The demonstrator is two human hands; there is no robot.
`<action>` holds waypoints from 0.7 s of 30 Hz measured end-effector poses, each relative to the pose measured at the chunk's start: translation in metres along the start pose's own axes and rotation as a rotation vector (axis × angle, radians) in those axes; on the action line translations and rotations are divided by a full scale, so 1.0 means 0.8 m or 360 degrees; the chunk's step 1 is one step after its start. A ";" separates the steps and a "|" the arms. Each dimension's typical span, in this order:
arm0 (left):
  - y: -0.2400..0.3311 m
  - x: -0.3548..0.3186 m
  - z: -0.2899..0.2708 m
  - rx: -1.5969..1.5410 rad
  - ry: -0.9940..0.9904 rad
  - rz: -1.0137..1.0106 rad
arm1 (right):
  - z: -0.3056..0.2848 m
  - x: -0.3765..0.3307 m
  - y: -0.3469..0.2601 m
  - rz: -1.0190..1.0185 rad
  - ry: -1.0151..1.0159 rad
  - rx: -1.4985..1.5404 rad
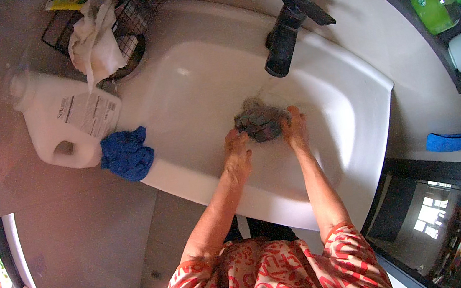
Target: The person wipes a pink container with a cloth, then cleans the window sill and the wall next to it. They rinse the cloth in the sink and use a blue cloth to wipe the wall and the cabinet under the sink.
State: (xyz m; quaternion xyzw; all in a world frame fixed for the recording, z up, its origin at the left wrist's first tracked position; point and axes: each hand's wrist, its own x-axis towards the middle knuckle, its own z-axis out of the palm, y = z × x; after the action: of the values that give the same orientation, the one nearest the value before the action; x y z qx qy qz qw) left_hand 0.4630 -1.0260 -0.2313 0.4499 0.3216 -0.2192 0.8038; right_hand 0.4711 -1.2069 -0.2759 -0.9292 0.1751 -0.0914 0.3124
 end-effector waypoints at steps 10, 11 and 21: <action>-0.002 0.014 -0.019 -0.0402 0.0062 -0.0235 | 0.047 0.024 -0.029 -0.0066 -0.0271 -0.0252; -0.001 0.015 -0.021 -0.0391 0.0065 -0.0229 | 0.048 0.020 -0.037 -0.0209 -0.0471 -0.0180; 0.007 0.018 -0.016 -0.0578 0.0174 -0.0342 | 0.049 0.035 -0.045 -0.0031 -0.0425 -0.0067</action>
State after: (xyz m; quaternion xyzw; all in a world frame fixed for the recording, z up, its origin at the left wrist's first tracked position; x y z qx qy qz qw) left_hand 0.4722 -1.0134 -0.2430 0.2721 0.4450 -0.2175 0.8250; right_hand 0.5175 -1.1694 -0.2832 -0.9411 0.1249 0.0339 0.3125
